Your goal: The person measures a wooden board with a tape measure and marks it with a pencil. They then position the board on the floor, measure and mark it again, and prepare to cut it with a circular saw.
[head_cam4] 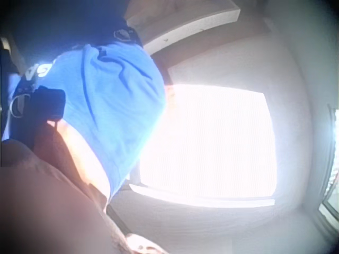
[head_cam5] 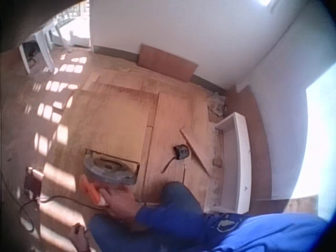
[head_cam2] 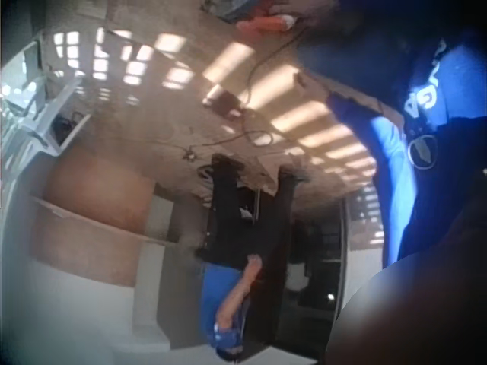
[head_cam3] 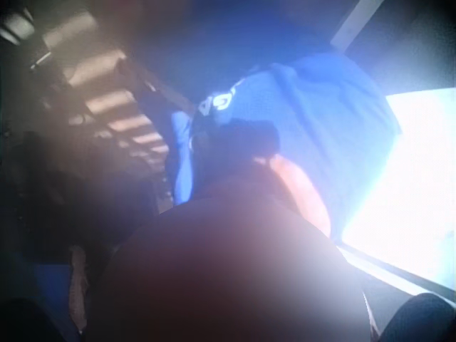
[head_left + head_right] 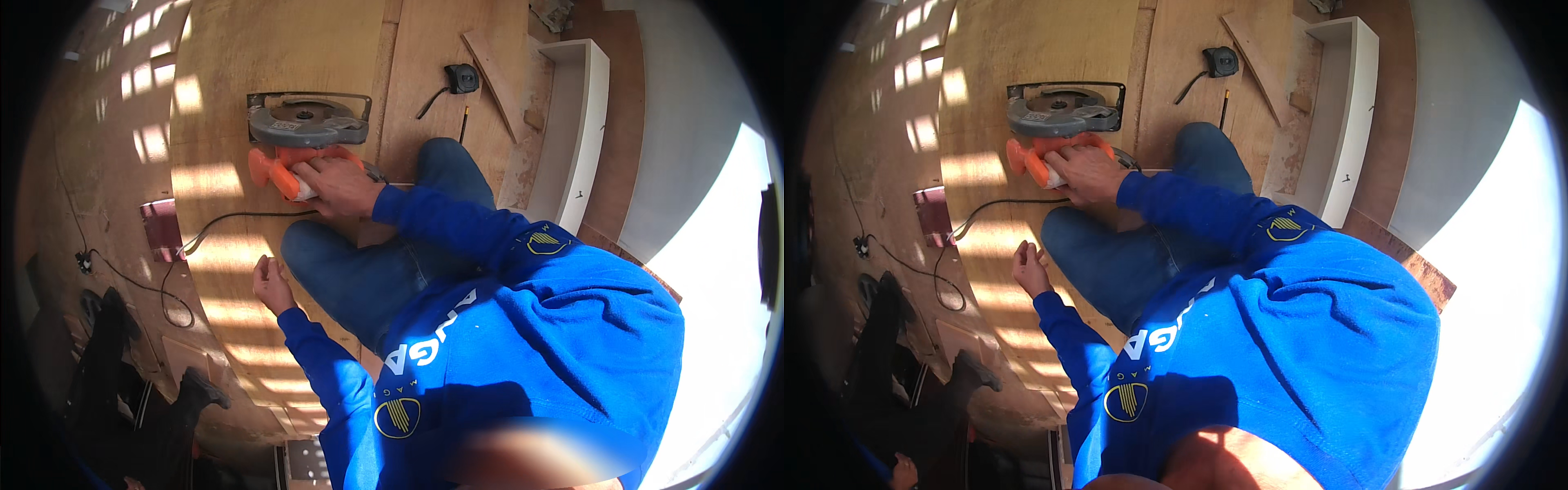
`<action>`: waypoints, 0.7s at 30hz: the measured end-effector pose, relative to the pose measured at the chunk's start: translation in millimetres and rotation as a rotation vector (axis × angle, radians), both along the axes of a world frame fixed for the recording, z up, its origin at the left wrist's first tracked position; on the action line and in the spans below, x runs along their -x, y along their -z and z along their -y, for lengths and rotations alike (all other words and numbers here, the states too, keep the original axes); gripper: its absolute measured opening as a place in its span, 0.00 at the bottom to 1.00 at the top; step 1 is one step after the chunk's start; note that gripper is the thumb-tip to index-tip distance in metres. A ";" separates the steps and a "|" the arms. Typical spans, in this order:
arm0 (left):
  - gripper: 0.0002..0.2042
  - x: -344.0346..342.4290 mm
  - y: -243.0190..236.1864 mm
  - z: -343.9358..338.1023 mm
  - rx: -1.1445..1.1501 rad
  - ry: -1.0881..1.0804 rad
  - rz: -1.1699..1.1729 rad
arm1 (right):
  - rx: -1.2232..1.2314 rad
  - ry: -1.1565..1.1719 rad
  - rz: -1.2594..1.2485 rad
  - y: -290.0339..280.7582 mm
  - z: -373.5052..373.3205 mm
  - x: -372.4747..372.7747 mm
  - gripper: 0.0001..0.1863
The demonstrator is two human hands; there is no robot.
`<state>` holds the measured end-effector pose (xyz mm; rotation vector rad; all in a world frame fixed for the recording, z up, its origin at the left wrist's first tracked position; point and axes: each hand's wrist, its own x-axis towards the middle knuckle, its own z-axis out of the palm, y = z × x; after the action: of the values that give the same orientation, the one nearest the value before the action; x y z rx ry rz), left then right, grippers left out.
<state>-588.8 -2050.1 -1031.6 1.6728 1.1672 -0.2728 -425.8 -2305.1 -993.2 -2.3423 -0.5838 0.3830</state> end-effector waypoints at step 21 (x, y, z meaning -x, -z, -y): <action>0.17 -110.1 58.3 19.3 0.132 0.493 0.077 | 0.072 0.114 -0.119 2.9 -4.0 -3.1 0.22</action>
<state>-478.7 -2069.4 -1089.9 1.8165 0.6503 -0.5734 -422.7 -2301.1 -996.1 -2.3891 -0.3845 0.4937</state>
